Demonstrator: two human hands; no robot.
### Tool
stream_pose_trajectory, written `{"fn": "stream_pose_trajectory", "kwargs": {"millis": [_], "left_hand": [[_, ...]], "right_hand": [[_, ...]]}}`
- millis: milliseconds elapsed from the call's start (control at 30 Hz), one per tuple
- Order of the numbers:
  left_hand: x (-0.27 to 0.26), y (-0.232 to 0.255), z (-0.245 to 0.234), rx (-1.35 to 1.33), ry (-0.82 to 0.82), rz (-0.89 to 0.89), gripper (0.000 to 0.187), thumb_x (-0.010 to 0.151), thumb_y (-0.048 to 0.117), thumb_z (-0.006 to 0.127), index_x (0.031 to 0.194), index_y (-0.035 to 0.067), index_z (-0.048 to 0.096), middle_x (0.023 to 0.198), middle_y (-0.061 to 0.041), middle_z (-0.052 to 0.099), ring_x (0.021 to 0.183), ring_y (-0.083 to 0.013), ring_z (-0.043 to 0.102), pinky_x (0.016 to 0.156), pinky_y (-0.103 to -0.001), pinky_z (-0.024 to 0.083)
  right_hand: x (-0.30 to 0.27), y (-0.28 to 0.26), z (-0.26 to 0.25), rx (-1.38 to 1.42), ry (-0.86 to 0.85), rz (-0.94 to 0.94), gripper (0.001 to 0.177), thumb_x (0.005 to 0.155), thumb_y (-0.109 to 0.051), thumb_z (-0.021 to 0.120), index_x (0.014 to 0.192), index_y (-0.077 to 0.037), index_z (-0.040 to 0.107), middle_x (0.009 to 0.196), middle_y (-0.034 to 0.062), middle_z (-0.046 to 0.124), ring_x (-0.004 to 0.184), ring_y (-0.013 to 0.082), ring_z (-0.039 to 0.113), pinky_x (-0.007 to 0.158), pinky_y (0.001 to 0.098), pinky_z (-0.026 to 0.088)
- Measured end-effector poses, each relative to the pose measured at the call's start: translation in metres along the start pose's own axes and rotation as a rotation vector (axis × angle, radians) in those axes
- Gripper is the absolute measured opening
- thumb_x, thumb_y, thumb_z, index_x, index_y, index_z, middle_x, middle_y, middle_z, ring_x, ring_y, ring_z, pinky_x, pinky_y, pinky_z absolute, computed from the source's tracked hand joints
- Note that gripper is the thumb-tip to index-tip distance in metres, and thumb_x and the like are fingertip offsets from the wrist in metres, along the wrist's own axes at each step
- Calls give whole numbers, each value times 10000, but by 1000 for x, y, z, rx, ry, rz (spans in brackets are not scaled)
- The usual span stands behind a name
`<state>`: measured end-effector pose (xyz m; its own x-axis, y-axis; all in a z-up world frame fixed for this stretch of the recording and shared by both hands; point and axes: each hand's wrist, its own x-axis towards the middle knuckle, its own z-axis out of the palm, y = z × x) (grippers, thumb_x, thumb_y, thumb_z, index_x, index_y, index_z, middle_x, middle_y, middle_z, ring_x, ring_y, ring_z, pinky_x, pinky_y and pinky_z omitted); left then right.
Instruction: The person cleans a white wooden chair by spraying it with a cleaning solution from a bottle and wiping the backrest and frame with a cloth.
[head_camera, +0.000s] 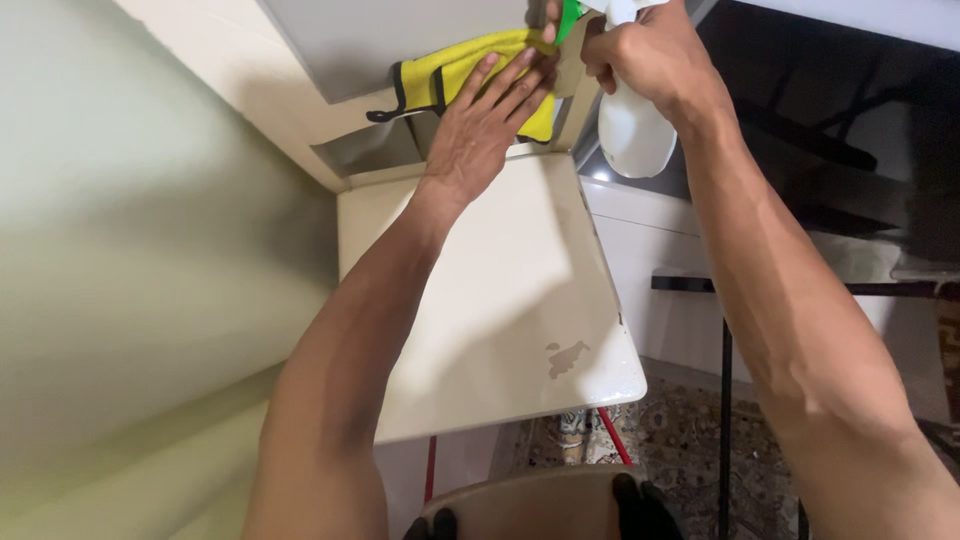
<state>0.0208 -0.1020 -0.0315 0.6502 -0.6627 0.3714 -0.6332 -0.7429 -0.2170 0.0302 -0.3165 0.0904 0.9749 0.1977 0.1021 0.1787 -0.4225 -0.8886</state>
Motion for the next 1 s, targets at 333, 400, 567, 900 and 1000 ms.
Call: {"fn": "stream_pose_trajectory", "kwargs": {"millis": [333,400,567,900,1000], "left_hand": [[-81,-53,-26,-89,-78,-26,751,815,-90,527,1540,100,476,1666,25,384,1549,-157,297,1300,-389,197],[-96,-62,-34,-86,-90,-73,762,802,-103,511,1531,115,487,1643,39,402,1528,-139,311,1282,-396,219],[-115,-77,-43,-117,-66,-65,689,852,-94,506,1519,80,506,1627,13,443,1519,-157,336,1280,-405,253],[-153,-99,-65,-125,13,-100,659,863,-90,529,1500,79,525,1574,-26,517,1502,-206,416,1283,-435,279],[-165,-106,-67,-41,64,-151,634,939,-88,532,1547,87,498,1602,-57,499,1520,-223,405,1295,-436,271]], "right_hand": [[0,-40,29,36,-106,-112,444,699,84,510,1078,-15,719,998,47,767,598,92,583,468,247,450],[0,-40,31,27,-103,-105,447,688,91,510,1070,-14,718,988,49,766,590,91,573,457,247,444],[3,-39,41,-3,-103,-108,428,683,96,523,1048,-13,717,980,46,769,597,87,572,459,245,442],[3,-46,64,14,-141,-143,475,638,79,518,1070,-5,697,972,52,756,610,115,594,440,259,426],[1,-51,65,32,-142,-139,484,635,81,513,1075,-6,693,983,52,755,602,118,587,446,260,436]]}}
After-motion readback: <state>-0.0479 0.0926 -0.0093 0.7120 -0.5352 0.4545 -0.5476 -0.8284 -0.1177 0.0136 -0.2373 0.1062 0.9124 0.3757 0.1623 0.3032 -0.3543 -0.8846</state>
